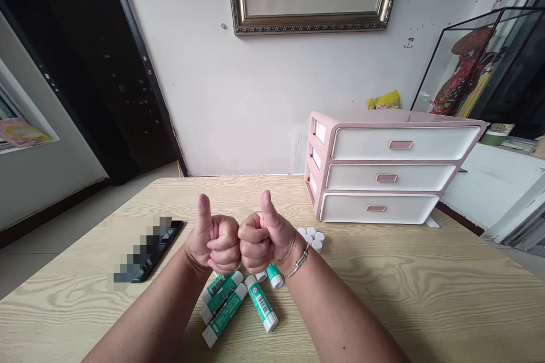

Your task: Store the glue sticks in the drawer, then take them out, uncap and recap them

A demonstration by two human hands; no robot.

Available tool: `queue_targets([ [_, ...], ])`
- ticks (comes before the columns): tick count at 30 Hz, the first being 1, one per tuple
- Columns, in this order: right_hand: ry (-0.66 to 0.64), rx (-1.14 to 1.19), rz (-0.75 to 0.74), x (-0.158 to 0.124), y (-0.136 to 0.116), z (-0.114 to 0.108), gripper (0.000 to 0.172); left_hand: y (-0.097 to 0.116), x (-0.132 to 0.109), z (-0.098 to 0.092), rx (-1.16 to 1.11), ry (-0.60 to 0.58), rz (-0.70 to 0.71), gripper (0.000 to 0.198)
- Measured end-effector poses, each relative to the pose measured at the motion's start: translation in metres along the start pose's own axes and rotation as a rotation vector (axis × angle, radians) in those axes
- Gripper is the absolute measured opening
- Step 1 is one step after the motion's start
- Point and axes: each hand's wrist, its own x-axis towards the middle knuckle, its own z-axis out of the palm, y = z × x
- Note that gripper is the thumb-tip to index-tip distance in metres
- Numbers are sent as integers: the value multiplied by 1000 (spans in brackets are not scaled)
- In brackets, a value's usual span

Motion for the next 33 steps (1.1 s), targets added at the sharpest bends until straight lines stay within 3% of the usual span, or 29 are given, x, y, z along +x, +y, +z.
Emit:
queue_targets([
  [5, 81, -4, 60, -2, -2, -1, 77, 1, 2, 4, -15, 11, 14, 78],
  [13, 59, -65, 35, -1, -5, 5, 74, 1, 0, 5, 18, 43, 25, 78],
  [18, 131, -125, 37, -7, -12, 3, 76, 12, 0, 13, 142, 108, 121, 78],
  [27, 39, -151, -60, -8, -24, 25, 78, 24, -5, 30, 194, 3, 198, 77],
  [33, 26, -153, -124, -10, -31, 26, 75, 27, -11, 27, 208, 35, 211, 78],
])
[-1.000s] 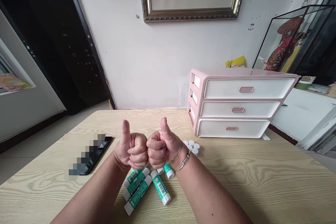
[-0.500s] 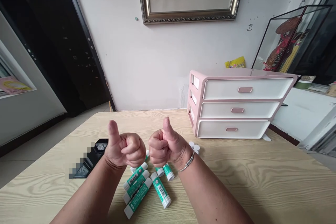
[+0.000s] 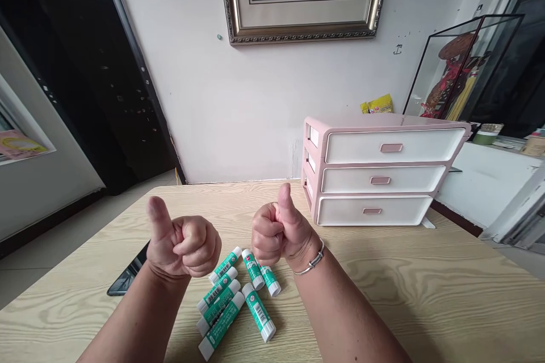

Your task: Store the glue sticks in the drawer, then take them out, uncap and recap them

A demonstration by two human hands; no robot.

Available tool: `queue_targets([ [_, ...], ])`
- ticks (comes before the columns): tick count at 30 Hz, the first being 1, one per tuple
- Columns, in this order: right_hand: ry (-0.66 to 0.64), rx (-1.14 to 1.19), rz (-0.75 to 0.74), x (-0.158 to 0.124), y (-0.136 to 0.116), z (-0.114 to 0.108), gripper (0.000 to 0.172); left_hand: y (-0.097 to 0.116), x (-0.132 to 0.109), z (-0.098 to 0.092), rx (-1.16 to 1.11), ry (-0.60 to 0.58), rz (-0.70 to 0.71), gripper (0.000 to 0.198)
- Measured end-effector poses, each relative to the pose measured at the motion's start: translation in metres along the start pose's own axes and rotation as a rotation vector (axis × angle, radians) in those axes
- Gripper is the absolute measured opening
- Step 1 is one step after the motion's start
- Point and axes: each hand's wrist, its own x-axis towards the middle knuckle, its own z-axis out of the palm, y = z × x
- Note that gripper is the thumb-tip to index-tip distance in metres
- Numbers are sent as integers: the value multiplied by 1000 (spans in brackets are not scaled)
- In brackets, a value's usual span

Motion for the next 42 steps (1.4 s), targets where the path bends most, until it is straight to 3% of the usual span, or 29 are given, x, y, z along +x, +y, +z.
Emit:
queue_targets([
  [8, -69, -40, -34, -2, -6, -2, 72, 3, 0, -4, 3, -5, 6, 78],
  [26, -66, -59, -35, -2, -7, 4, 69, 7, -4, -7, 34, 25, 6, 79],
  [42, -57, -72, -67, -6, -12, 8, 74, 17, -9, -1, 54, -37, 72, 78],
])
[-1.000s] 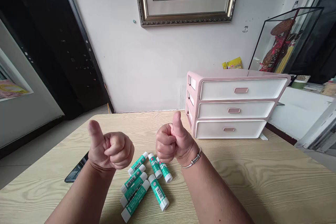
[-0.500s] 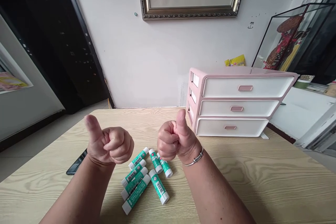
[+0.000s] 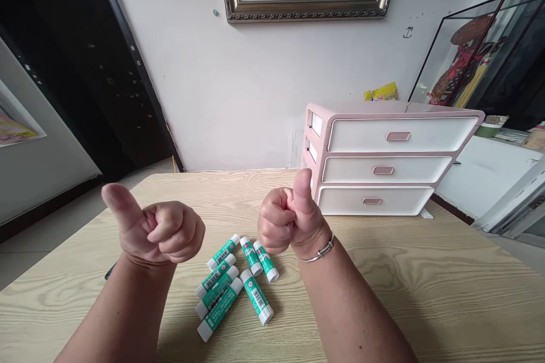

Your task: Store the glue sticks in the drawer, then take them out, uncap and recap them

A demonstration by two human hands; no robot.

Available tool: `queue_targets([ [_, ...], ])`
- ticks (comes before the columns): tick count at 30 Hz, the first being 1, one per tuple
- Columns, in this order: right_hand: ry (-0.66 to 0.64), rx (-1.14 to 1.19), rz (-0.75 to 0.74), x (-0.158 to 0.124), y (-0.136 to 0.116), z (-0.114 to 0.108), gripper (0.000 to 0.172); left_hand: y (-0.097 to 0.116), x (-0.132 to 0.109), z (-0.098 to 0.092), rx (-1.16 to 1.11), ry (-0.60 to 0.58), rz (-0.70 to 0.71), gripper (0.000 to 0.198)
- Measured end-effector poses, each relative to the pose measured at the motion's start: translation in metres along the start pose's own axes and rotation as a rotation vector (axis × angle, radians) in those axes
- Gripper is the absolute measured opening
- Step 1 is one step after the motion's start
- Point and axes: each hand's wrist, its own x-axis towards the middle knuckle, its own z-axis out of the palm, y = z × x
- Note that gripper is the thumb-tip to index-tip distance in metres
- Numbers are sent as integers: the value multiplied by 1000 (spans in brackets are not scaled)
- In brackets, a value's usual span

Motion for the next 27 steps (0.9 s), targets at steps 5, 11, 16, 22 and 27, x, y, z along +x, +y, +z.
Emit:
queue_targets([
  [5, 4, -2, -24, -1, -5, -1, 73, 0, -10, -11, -26, 42, -6, 81],
  [11, 19, -10, -1, -1, -3, -8, 72, -4, -6, -13, -16, 58, -16, 80],
  [16, 29, 17, -2, 0, -1, -5, 74, -5, -4, -9, -4, 43, -14, 80],
  [22, 28, 43, 8, 2, 3, -7, 72, -11, -3, -11, -51, 43, -57, 79],
  [27, 40, 58, 24, 1, 10, -9, 71, -19, 0, -9, -74, 7, -86, 79],
])
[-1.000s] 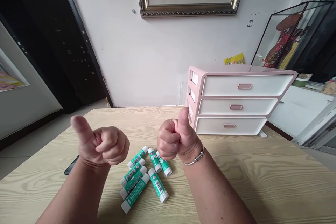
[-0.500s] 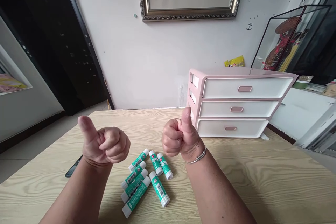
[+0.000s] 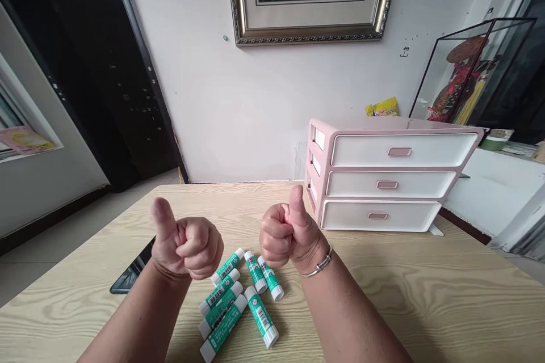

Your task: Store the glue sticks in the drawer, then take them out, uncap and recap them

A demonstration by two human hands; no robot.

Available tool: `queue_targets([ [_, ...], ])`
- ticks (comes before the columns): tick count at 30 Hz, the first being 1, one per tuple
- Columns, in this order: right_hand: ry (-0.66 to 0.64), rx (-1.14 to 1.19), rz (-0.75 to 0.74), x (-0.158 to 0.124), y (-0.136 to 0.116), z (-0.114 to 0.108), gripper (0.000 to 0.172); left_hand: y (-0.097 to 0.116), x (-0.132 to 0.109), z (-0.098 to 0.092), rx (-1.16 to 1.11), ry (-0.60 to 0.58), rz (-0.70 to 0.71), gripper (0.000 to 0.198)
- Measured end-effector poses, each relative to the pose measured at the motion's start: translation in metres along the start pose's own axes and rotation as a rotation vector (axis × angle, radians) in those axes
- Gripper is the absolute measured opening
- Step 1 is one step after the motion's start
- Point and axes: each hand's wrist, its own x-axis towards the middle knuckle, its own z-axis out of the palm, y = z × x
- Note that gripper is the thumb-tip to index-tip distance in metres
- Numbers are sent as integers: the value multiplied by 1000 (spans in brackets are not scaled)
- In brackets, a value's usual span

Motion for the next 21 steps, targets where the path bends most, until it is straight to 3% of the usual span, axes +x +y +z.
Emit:
queue_targets([
  [5, -14, 19, 29, 1, 9, 3, 73, -5, 7, 8, -40, -66, -6, 79],
  [13, -143, 89, -42, 11, 11, 23, 73, -7, 16, 28, -44, -174, -16, 78],
  [21, -62, 76, -5, 7, 9, 7, 74, -4, 15, 24, -49, -95, 6, 78],
])
